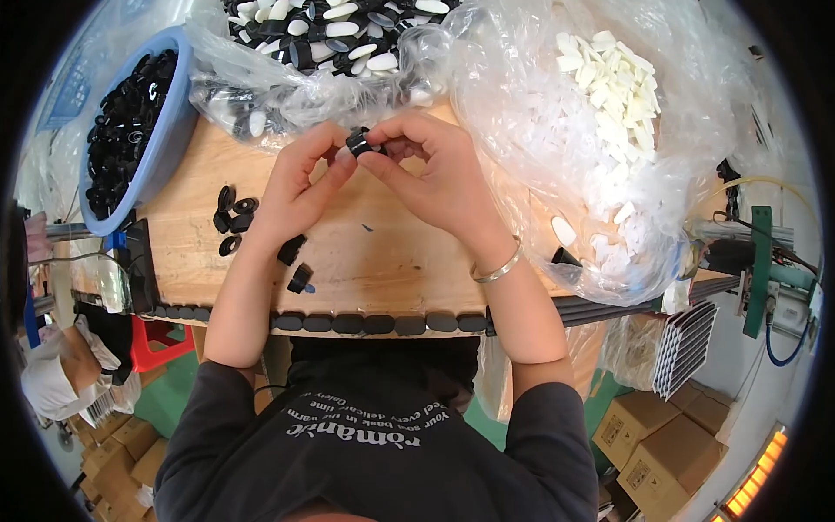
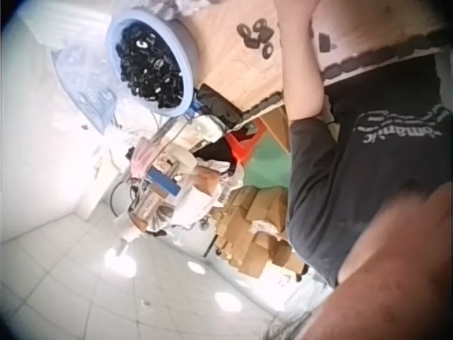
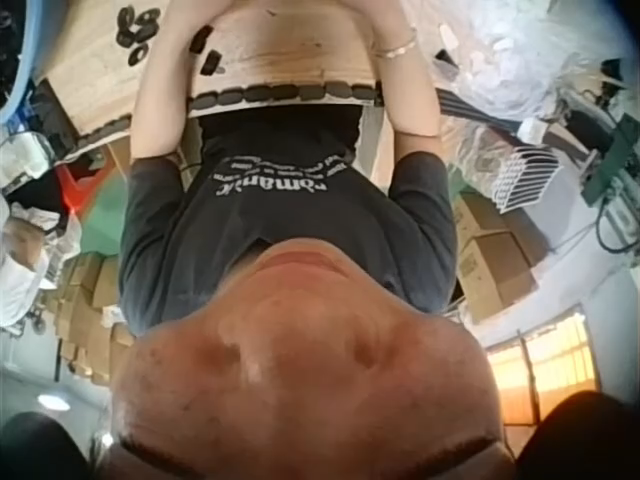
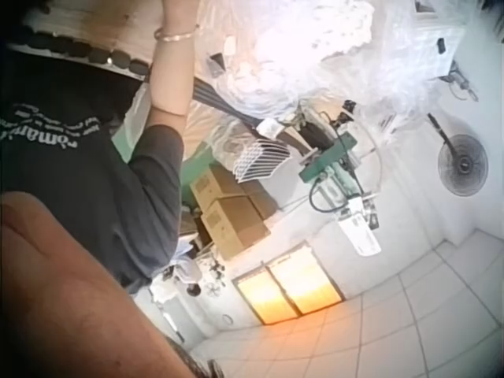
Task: Assembling small white cylindrical components into black plastic rings at a workshop table.
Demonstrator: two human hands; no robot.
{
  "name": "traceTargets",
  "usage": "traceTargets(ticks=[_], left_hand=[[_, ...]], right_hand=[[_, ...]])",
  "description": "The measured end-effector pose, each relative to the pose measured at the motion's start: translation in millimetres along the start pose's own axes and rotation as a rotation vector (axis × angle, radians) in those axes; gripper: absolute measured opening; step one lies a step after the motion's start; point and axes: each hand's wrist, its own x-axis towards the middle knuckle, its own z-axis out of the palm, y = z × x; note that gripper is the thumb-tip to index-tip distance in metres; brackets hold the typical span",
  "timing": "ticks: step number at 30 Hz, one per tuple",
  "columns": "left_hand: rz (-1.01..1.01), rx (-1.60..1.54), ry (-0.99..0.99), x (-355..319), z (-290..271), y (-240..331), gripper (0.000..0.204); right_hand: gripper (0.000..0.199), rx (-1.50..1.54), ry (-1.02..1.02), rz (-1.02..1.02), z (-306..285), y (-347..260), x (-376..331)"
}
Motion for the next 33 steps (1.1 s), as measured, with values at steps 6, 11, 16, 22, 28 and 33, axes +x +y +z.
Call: traceTargets(ticks=[6, 11, 16, 22, 28, 33], left_hand=[[0.008, -0.017, 0.009, -3, -1, -6, 0.005], [0.04, -0.084, -0.006, -1, -1, -3, 0.004], [0.008, -0.07, -0.003, -3, 0, -6, 0.003], [0.017, -0.156, -0.006, -3, 0, -5, 0.004], [-0.031, -0.25, 0.031, -8, 5, -10, 0.01], [-0.065, -0.404, 0.061, -8, 10, 1, 0.015]], right_hand=[[0.017, -0.11, -0.022, -0.058, 1, -12, -2], [0.015, -0.046, 0.021, -0.033, 1, -15, -2], [0.017, -0.084, 0.0, -0.084, 1, -11, -1], [0.018, 0.247, 0.049, 0.125, 8, -12, -4], [0.018, -0.18, 0.024, -0.182, 4, -9, -2], [0.018, -0.097, 0.046, -0.274, 7, -9, -3]])
